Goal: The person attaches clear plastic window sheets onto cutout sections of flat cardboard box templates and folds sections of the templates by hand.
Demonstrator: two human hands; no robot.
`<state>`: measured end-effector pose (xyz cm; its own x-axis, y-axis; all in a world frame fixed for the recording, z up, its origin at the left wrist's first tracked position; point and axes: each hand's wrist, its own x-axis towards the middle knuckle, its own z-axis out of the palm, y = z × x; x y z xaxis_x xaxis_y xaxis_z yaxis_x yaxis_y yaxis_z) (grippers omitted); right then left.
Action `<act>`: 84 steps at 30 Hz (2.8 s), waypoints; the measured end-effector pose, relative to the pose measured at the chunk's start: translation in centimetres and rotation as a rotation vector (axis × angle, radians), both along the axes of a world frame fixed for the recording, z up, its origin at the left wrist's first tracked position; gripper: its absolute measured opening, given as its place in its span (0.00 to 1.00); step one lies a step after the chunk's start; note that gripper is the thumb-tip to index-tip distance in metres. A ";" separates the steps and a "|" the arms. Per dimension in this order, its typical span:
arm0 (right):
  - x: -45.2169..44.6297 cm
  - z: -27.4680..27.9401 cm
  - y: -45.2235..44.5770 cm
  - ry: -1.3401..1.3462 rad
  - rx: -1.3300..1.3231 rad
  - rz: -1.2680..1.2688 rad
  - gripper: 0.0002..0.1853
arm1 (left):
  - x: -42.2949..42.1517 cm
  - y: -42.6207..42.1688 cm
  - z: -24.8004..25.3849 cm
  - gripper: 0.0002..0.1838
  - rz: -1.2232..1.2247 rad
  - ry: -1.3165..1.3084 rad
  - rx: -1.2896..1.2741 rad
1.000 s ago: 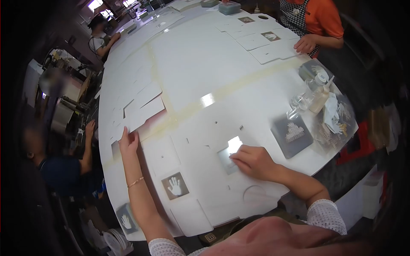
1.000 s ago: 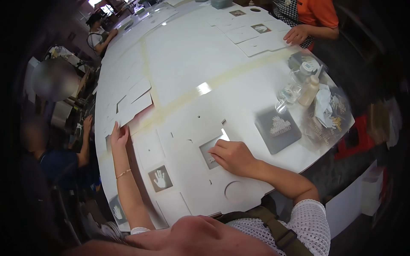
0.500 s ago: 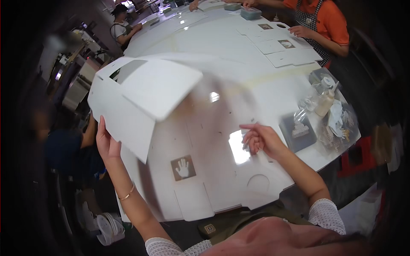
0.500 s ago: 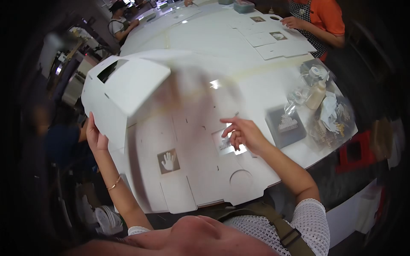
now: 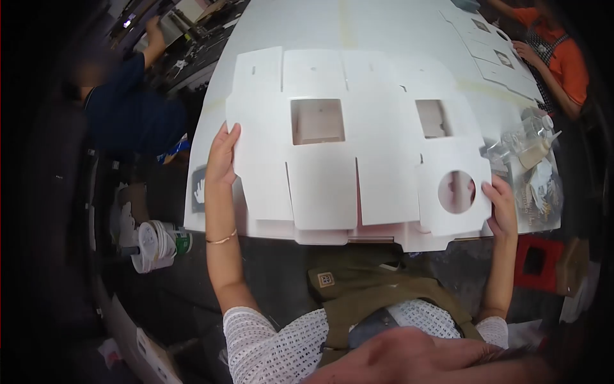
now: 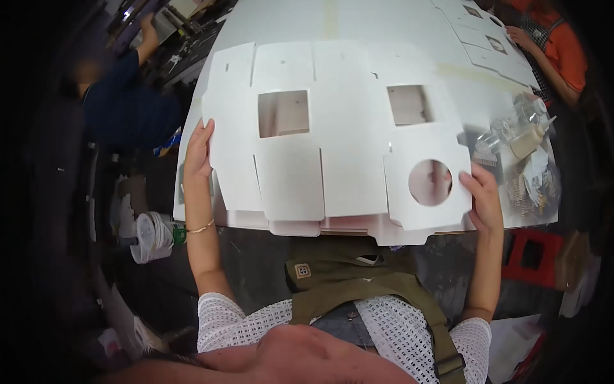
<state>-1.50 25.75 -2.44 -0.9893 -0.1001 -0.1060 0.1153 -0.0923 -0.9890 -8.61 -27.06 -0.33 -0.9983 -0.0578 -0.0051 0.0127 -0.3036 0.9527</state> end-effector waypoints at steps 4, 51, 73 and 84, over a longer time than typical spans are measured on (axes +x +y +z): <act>3.6 0.8 0.4 -0.052 0.012 0.138 0.19 | 2.4 -0.1 -0.3 0.19 0.021 -0.045 0.000; 5.2 -2.2 -3.0 -0.261 0.260 -0.120 0.24 | 0.9 -2.8 -7.7 0.19 0.268 -0.255 -0.680; 4.9 -2.5 -4.2 0.127 0.994 0.002 0.22 | 2.9 0.1 -6.8 0.13 0.323 -0.077 -1.540; -1.5 -1.1 5.5 0.153 1.192 -0.450 0.17 | 3.8 -3.2 -4.4 0.14 0.391 -0.181 -1.341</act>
